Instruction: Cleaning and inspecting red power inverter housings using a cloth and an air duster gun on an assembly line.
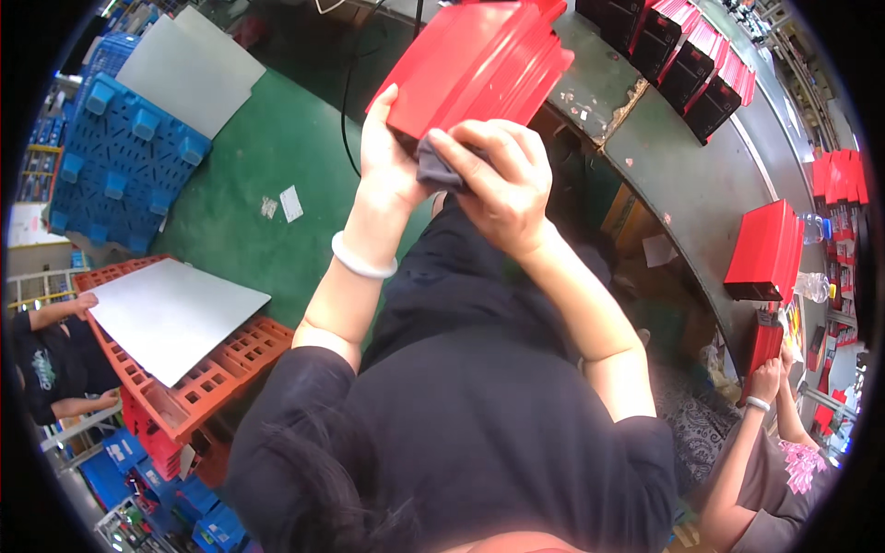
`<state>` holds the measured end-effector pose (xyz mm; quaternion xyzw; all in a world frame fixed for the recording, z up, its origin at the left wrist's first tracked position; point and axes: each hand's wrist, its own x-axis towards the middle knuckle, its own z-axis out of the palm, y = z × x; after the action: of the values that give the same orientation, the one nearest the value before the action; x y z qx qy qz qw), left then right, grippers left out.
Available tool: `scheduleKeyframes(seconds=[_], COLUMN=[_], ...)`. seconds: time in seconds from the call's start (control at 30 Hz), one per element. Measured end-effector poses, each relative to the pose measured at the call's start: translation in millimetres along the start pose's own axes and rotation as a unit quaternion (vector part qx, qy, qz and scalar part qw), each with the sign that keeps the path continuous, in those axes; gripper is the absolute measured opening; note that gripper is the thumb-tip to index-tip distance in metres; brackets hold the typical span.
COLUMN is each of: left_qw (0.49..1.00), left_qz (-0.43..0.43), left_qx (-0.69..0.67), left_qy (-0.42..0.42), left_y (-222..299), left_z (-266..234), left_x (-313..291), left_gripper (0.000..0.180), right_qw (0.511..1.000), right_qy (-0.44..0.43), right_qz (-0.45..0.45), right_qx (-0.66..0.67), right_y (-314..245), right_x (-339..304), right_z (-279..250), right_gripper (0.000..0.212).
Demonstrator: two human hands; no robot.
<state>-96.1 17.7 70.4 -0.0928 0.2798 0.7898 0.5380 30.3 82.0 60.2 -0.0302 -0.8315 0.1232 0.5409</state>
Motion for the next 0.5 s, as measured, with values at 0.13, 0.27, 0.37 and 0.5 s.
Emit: scheduleKeyframes(seconds=[0.13,0.27,0.37,0.5], left_qw=[0.997,0.992,0.995,0.998], left_qz=[0.050,0.100,0.093,0.036], left_qx=[0.011,0.040,0.014,-0.023], left_qy=[0.049,0.068,0.041,0.046], left_y=[5,4,9,24], left_z=[-7,6,-3,-25], left_x=[9,2,5,6], left_gripper=[0.048,0.049,0.049,0.052], right_qw=[0.999,0.997,0.987,0.961], right_qy=[-0.017,-0.061,-0.155,-0.246], right_qz=[-0.022,-0.046,-0.044,0.103], right_qx=[0.020,0.031,-0.008,0.075], right_y=[4,14,16,2], right_x=[-6,-9,-3,24], right_z=[3,-1,-9,-24], right_gripper=[0.046,0.042,0.035,0.032])
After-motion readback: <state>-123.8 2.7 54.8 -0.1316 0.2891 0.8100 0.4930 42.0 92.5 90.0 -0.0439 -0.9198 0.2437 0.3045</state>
